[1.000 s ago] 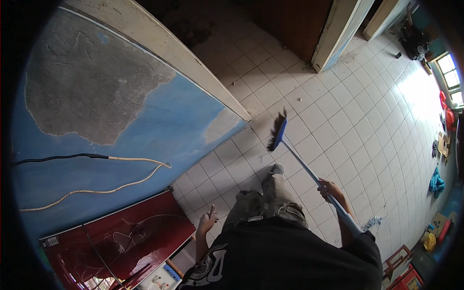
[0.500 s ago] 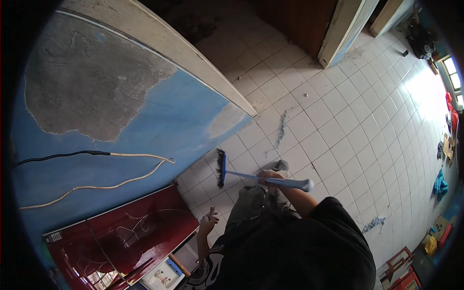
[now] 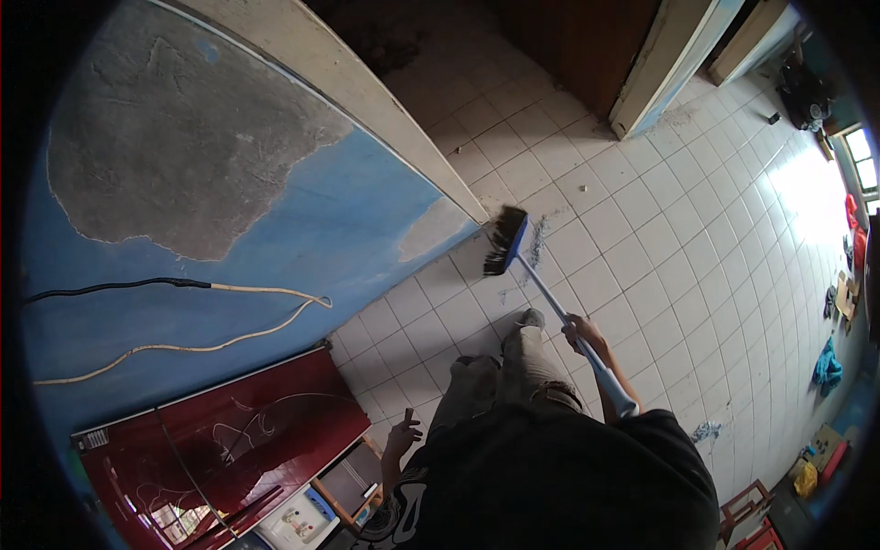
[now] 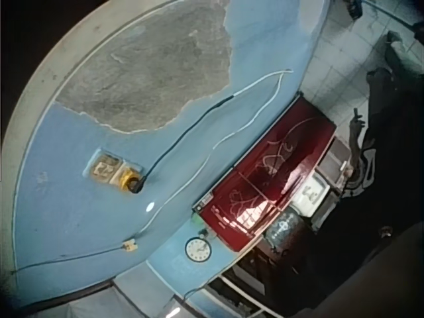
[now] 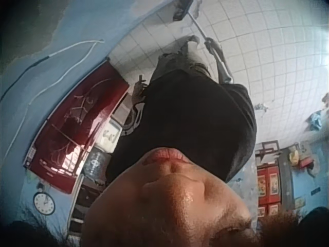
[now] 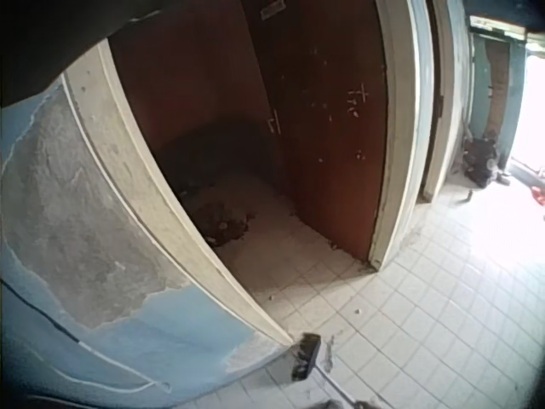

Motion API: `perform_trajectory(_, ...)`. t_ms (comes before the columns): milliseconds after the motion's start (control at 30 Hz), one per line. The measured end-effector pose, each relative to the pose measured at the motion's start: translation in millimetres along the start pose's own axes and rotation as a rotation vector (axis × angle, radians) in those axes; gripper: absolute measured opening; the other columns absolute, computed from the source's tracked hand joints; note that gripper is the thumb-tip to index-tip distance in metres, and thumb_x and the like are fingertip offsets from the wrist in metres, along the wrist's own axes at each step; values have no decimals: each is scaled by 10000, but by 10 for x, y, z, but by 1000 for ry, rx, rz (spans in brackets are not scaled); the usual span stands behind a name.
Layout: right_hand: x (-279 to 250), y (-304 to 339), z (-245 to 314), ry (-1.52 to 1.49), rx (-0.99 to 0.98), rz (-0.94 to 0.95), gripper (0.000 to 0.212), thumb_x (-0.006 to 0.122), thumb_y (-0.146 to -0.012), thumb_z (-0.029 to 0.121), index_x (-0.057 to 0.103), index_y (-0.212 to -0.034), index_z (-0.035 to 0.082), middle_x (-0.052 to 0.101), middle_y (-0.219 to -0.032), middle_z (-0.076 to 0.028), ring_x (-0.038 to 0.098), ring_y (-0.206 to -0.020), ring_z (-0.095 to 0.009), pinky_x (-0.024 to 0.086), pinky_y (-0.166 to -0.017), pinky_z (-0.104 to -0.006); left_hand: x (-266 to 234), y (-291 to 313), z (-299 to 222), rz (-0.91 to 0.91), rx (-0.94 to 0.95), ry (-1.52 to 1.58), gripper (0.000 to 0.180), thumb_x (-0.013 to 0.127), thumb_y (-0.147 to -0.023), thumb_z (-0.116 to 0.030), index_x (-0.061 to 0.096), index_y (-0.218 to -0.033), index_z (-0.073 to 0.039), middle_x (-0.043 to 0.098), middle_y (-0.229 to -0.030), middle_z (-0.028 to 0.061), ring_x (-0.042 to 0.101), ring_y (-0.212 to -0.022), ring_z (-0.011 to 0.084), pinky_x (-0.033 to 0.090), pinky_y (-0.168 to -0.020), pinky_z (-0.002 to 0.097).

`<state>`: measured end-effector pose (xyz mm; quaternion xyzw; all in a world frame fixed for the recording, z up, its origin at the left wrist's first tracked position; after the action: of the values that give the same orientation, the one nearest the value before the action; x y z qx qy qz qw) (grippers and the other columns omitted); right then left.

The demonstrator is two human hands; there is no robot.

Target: The person sweeps debris from the floor using a broom, moving throughout the room and collecting the pile against various walls and under furniture.

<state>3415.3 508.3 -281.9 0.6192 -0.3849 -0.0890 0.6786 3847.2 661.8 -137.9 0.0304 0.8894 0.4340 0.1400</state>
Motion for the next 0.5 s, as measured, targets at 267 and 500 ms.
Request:
perform_trajectory(267,107,1262,77,579,-144,-15,348,491,-791,186,446,-1124,97,481,-588,-49,380,-344,-67,310,-287,-187,20,-258,-211,-17,-160,-73,321,391,-703,-65,508,-974,59,583,-720,160,586,-649,195,488,-604,286)
perform_trajectory(500,601,467,-230,1501,-824,537,247,518,-770,205,526,-941,28,530,-636,-75,475,-452,-173,391,-399,-264,-2,-365,-478,-47,-56,-103,324,404,-703,-82,517,-978,45,589,-716,158,590,-654,200,476,-611,300)
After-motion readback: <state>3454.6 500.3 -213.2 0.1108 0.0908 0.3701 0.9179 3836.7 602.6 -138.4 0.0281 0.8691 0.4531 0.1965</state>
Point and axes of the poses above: each hand's wrist, its own y-axis away from the middle knuckle, its own x-axis out of the palm, z = x × y, the point moved 8 cm from there along -y, towards the middle knuckle
